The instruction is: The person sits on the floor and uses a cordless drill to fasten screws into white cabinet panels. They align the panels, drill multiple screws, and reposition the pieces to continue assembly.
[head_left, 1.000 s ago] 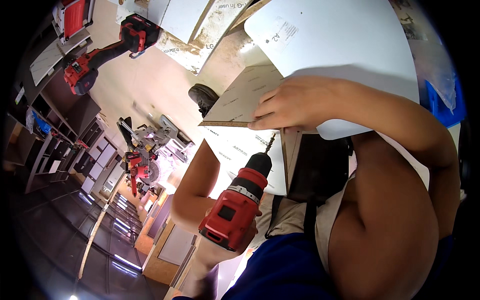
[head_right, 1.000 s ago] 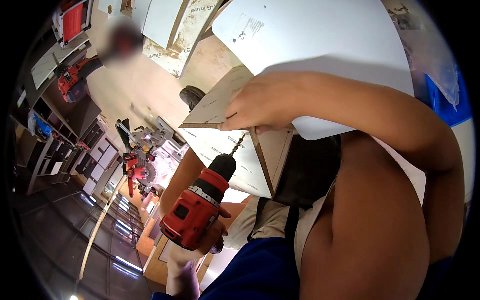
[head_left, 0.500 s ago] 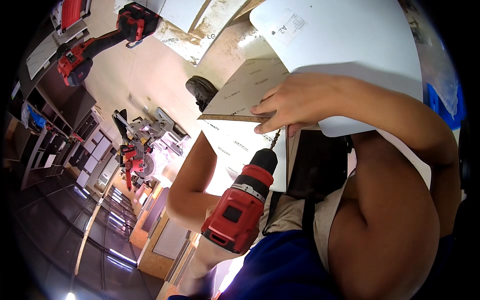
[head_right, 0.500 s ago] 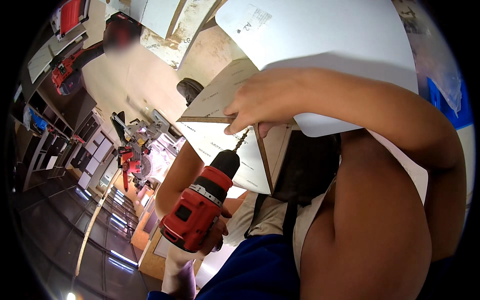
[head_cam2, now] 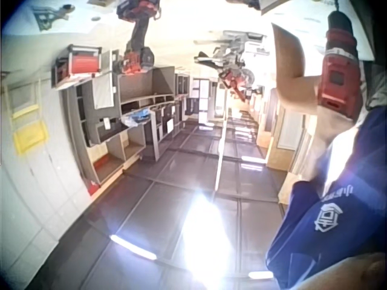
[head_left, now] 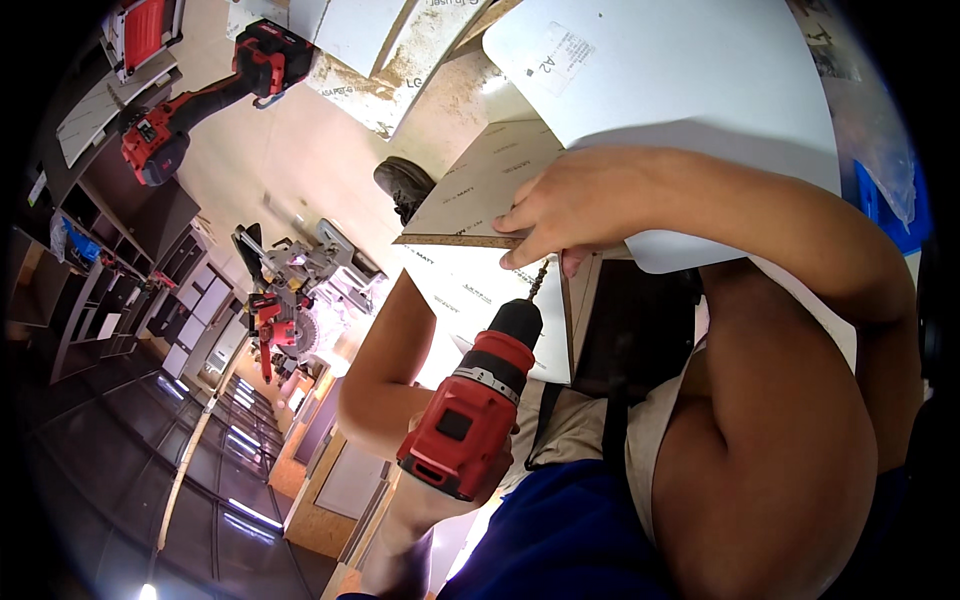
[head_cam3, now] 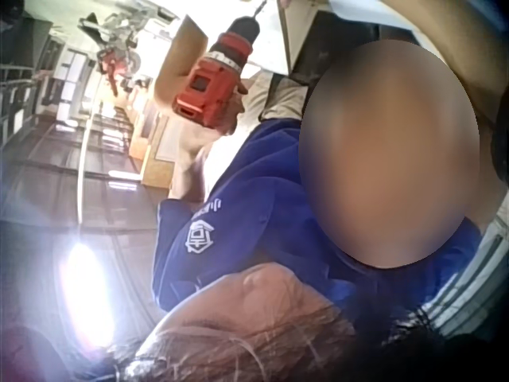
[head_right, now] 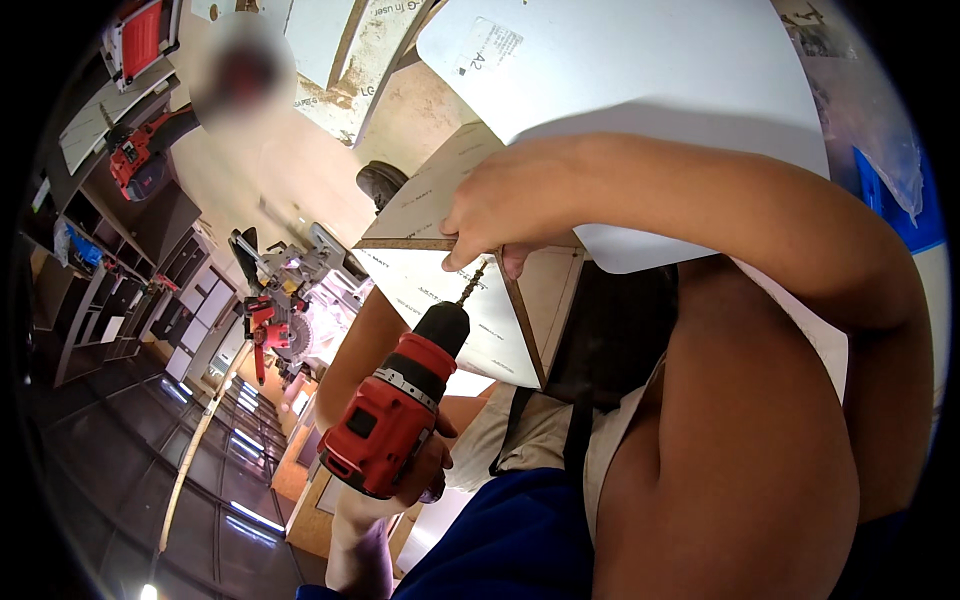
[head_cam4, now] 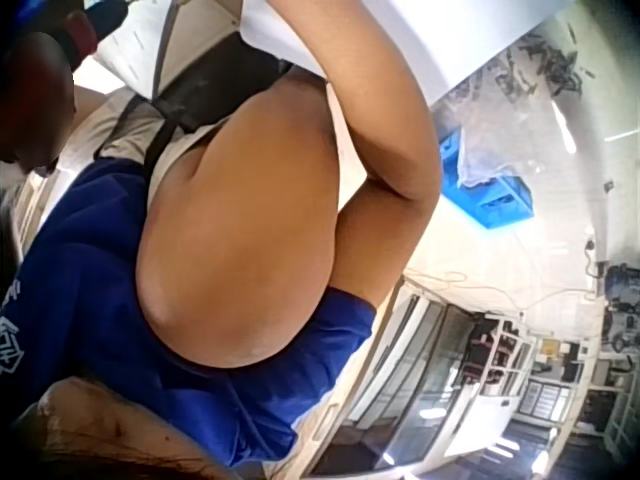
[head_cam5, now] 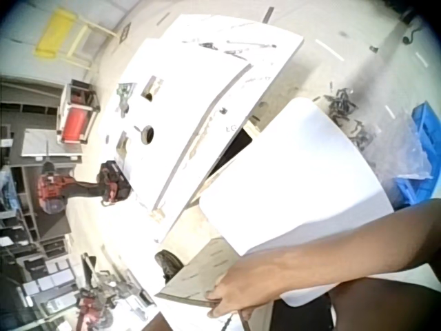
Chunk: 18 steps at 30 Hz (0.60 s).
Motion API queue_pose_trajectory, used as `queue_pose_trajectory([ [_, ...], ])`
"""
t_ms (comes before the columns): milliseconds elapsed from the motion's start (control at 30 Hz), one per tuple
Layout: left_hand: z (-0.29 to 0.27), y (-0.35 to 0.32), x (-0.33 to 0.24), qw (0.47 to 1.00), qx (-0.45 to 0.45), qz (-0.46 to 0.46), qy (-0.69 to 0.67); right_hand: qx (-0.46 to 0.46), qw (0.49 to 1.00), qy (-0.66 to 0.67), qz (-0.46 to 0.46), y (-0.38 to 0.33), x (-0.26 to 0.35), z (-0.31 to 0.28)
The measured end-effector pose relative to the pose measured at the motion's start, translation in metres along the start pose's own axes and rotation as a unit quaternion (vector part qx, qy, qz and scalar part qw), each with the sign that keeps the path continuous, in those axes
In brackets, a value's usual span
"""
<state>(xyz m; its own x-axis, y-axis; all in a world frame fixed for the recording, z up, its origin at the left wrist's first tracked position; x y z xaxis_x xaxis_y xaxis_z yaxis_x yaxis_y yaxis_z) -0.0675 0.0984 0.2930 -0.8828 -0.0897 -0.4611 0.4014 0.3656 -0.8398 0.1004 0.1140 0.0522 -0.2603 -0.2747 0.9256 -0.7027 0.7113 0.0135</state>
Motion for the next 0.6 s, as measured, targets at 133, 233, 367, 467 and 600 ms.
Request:
queue_pose_trajectory([
  [133, 0.0015, -0.0019, -0.0004, 1.0, -0.007, -0.015, -0.013, 0.004, 1.0, 0.005, 0.003, 0.0015, 0.0005, 0.0002],
  [233, 0.0028, 0.0008, -0.0021, 1.0, 0.002, 0.002, 0.007, 0.005, 1.0, 0.002, 0.009, -0.0004, 0.0001, 0.0012],
  [367, 0.0043, 0.0, -0.0031, 1.0, 0.012, -0.001, 0.023, 0.016, 1.0, 0.005, 0.009, -0.0013, 0.0011, 0.0012],
  [467, 0.0043, 0.0, -0.0024, 0.999, 0.007, 0.038, 0.027, 0.02, 1.0, 0.004, 0.017, -0.0017, 0.0026, 0.0013],
  [600, 0.0029, -0.005, 0.0004, 0.999, 0.0, -0.031, -0.02, 0.022, 1.0, -0.01, 0.015, 0.0002, 0.0019, 0.0025],
])
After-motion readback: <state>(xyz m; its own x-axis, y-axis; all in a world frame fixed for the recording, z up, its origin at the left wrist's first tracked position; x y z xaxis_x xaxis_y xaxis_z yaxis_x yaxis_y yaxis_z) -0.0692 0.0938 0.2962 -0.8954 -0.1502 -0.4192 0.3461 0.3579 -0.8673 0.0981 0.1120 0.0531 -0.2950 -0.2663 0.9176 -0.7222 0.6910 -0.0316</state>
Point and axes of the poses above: each hand's wrist, its own y-axis towards the middle knuckle, its own z-axis out of the palm, x = y × z, the point moved 3 cm from there along y, towards the middle knuckle, and after that the axes turned 13 degrees about z, right-handed, at the moved point
